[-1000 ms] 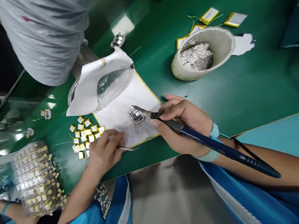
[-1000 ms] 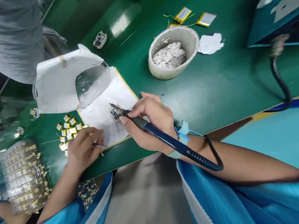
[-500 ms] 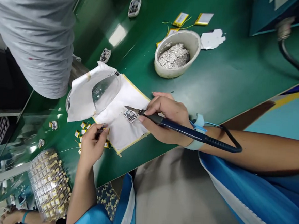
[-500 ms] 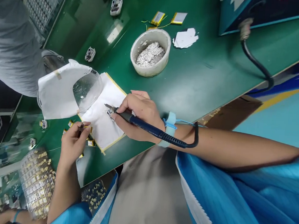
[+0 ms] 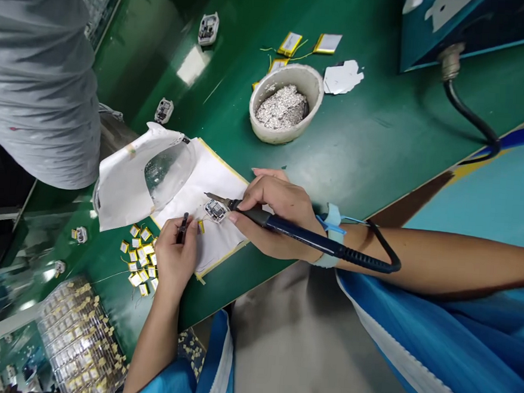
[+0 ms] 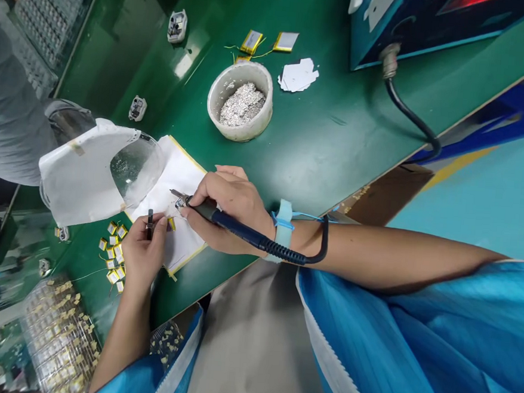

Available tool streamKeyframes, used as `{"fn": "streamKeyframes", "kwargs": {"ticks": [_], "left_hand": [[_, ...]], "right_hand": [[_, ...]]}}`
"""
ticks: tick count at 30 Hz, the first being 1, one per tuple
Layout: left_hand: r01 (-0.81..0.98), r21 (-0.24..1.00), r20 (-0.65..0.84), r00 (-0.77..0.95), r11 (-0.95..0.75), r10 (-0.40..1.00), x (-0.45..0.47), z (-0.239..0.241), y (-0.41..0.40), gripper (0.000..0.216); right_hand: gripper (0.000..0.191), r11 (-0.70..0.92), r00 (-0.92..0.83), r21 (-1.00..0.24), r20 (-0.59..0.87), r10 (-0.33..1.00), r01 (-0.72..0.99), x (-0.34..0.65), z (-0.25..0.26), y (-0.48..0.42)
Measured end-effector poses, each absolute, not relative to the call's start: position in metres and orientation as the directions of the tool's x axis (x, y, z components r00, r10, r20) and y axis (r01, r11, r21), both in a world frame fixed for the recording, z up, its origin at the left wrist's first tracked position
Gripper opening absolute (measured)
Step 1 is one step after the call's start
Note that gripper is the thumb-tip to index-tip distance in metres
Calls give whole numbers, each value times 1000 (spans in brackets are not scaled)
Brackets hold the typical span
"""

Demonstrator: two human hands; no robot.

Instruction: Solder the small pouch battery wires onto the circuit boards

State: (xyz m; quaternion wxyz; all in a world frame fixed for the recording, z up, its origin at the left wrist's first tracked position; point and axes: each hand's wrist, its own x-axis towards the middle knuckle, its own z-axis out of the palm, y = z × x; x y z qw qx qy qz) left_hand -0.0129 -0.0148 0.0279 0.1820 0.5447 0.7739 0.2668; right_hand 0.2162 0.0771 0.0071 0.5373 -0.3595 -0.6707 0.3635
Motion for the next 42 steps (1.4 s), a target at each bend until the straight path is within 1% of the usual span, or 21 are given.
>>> {"fn": "streamKeyframes", "kwargs": {"ticks": [2,3,6,7,8,10,12,15,18,22,26,31,37,42], "left_hand": [[842,524,126,-227,129,966,-14,33,-16,23],[865,500,207,-168,44,964,-15,36,-15,22],[842,496,458,-46,-212,888,-18,37,-6,28],[824,500,511,-33,-266,859,-19,35,-3,30],[814,502,531,-24,-292,847,-20,31,1,30],[815,509,490,-10,-277,871,-21,22,6,26],[813,534,437,-32,-231,899,-21,12,6,18],[731,643,453,-120,-230,883,-17,1,2,17],[663,694,464,-117,-279,878,-13,-3,0,20],[660,694,446,-80,-288,892,-11,-2,2,17],[718,670,387,-118,-191,915,-12,-3,4,10],[767,634,364,-182,-100,913,-12,-4,3,14],[769,633,340,-174,-88,924,-11,-3,3,13],[762,626,415,-145,-166,898,-10,-2,4,10]], "right_hand": [[20,469,-183,-877,446,876,105,217,8,77],[20,459,-196,-881,434,879,113,217,8,78],[22,435,-232,-893,402,886,114,217,8,77],[22,431,-238,-896,398,886,109,217,8,77],[22,427,-242,-898,394,887,106,217,8,77],[21,419,-243,-902,386,890,102,218,9,77],[21,405,-252,-908,369,895,106,218,10,77],[20,398,-285,-910,353,891,119,219,11,77],[20,392,-308,-909,336,890,140,220,11,76],[20,396,-304,-907,340,890,144,220,11,75],[21,385,-310,-909,324,894,160,220,11,75],[20,396,-319,-901,328,889,179,219,10,75],[19,422,-346,-886,342,874,190,219,9,74],[19,419,-361,-886,330,872,201,218,8,74]]}}
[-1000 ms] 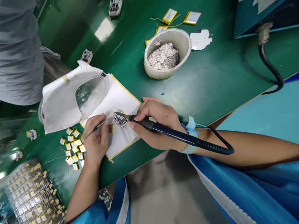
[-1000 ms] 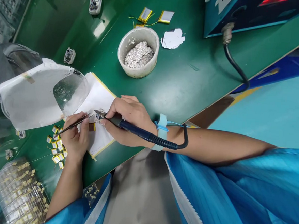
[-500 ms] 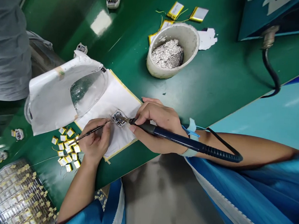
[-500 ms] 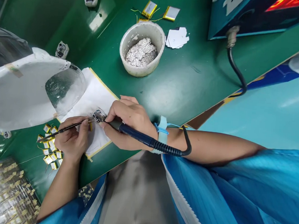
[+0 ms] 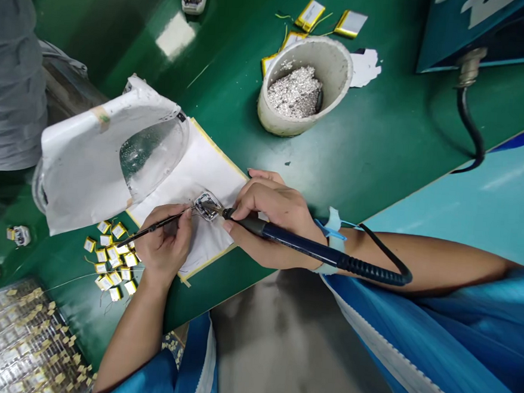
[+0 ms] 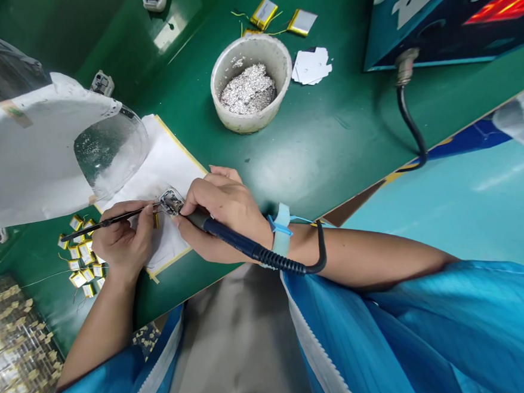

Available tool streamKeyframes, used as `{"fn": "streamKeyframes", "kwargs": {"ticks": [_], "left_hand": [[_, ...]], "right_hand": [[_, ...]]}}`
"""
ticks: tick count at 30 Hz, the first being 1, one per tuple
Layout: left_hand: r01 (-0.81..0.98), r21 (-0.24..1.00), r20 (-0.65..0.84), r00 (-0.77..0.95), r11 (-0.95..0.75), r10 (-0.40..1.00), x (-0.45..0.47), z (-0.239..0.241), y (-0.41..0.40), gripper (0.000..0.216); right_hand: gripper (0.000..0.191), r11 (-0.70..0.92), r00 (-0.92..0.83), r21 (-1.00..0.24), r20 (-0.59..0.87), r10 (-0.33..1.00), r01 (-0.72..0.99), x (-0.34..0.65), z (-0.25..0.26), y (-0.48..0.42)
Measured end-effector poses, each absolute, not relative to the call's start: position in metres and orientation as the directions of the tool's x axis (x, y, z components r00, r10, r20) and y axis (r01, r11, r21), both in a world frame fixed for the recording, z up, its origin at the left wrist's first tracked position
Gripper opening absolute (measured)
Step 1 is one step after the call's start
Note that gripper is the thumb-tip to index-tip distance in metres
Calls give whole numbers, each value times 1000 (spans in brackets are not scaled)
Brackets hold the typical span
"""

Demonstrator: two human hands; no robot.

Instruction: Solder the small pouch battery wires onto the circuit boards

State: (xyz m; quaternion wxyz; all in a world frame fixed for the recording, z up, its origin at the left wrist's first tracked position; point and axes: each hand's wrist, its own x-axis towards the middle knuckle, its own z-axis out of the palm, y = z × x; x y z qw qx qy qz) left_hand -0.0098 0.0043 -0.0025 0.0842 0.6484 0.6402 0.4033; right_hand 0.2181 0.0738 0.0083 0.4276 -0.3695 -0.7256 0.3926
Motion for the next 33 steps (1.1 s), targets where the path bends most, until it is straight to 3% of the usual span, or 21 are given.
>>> {"fn": "streamKeyframes", "kwargs": {"ticks": [8,15,22,33], "left_hand": [[774,597,468,-125,-209,875,-10,-5,6,14],[641,694,500,-103,-328,860,-12,-6,6,23],[650,674,492,-39,-352,870,-12,-6,7,23],[790,602,447,-217,-113,868,-7,-6,6,12]], "right_hand": [[18,437,-364,-878,349,864,194,219,9,75],[19,452,-304,-880,395,867,147,218,9,75],[20,442,-315,-884,380,870,152,219,8,75],[20,451,-308,-876,388,869,171,218,8,75]]}}
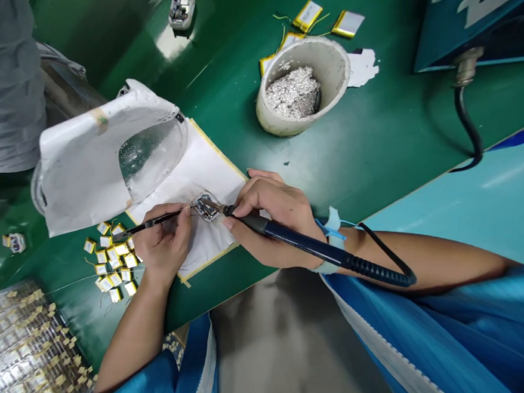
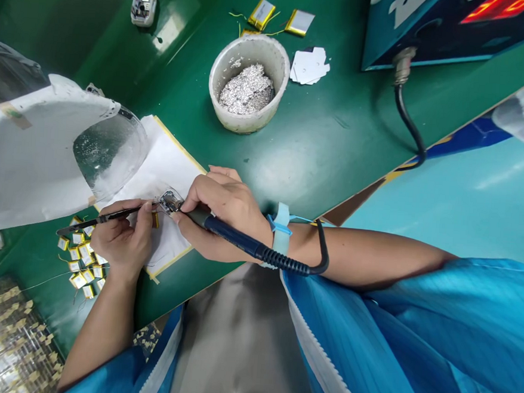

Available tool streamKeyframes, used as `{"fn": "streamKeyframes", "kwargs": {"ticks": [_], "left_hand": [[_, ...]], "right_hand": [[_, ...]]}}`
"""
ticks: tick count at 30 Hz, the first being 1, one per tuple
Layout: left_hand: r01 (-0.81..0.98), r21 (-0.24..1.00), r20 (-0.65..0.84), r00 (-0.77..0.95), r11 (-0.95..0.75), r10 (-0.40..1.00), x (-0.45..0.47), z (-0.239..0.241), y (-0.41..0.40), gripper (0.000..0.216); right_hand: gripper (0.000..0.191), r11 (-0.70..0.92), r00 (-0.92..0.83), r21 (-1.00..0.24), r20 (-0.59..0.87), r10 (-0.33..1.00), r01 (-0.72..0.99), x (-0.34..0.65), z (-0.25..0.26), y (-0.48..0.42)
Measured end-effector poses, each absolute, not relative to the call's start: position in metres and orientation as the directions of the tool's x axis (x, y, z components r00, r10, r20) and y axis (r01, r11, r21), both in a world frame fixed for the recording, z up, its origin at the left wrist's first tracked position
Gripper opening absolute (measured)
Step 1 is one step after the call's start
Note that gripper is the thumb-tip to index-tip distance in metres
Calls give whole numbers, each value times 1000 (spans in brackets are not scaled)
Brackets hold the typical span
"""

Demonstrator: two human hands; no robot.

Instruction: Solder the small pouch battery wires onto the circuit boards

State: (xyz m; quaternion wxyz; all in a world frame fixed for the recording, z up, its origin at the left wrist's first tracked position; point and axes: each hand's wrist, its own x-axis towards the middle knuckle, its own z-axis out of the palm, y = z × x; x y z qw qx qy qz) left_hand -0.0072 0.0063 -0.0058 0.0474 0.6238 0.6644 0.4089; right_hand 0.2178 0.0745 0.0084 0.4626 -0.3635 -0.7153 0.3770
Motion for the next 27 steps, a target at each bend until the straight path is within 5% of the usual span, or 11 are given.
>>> {"fn": "streamKeyframes", "kwargs": {"ticks": [19,23,27], "left_hand": [[845,532,430,-218,-51,876,-5,-2,6,13],[777,626,393,-252,-58,884,-6,-6,5,12],[606,759,428,-191,-236,884,-10,-6,6,15]], "right_hand": [[21,445,-324,-876,373,869,185,217,9,74],[22,449,-284,-882,398,872,144,216,9,75],[21,450,-268,-881,403,875,144,215,8,74]]}}
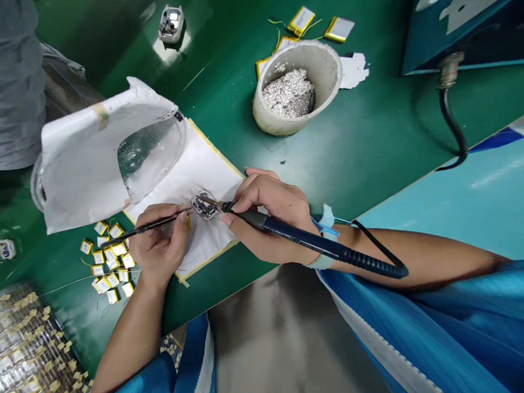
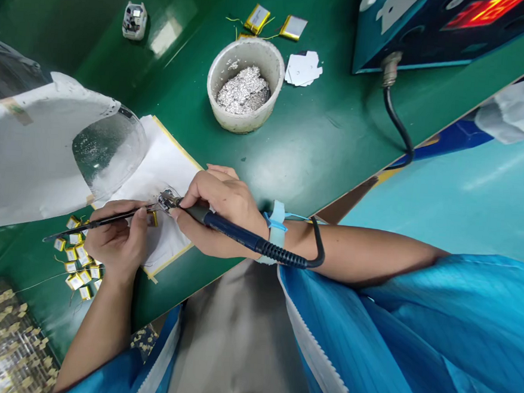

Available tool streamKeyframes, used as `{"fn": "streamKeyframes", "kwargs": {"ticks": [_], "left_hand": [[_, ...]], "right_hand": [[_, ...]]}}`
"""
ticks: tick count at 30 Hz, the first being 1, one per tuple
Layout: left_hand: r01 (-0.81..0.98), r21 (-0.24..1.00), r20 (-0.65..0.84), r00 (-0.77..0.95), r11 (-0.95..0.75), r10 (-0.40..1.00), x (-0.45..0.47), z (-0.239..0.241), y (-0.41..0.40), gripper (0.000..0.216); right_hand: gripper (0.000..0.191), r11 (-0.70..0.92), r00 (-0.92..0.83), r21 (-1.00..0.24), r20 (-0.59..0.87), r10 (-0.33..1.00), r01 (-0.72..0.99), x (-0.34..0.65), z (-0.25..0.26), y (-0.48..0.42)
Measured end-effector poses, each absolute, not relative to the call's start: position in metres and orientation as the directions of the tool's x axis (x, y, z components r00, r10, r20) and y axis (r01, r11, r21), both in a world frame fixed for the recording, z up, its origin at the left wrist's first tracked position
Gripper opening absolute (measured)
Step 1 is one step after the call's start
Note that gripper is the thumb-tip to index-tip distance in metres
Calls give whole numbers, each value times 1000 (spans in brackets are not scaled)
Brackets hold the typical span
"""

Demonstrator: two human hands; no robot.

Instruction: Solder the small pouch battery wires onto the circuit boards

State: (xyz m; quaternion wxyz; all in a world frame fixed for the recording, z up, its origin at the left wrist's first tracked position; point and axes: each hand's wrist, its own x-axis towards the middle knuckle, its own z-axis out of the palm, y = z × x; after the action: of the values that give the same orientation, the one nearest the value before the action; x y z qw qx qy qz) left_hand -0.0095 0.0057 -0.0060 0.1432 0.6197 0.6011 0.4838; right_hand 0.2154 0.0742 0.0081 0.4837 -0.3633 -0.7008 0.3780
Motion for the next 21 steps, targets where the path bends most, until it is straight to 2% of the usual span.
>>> {"fn": "streamKeyframes", "kwargs": {"ticks": [4,11,14,18,21], "left_hand": [[515,777,456,-66,-361,887,-12,-1,7,18],[590,765,358,-56,-258,932,-14,0,5,11],[608,764,369,-133,-218,920,-13,-5,4,12],[717,697,339,-307,-18,889,-12,-10,2,20],[733,675,282,-368,89,886,-12,-12,1,28]], "right_hand": [[20,440,-261,-884,392,882,159,215,7,73],[20,435,-266,-885,385,884,163,215,8,74],[20,443,-273,-882,392,879,160,216,9,75],[20,451,-295,-877,392,871,166,217,9,75],[18,443,-311,-878,376,873,181,216,8,74]]}}
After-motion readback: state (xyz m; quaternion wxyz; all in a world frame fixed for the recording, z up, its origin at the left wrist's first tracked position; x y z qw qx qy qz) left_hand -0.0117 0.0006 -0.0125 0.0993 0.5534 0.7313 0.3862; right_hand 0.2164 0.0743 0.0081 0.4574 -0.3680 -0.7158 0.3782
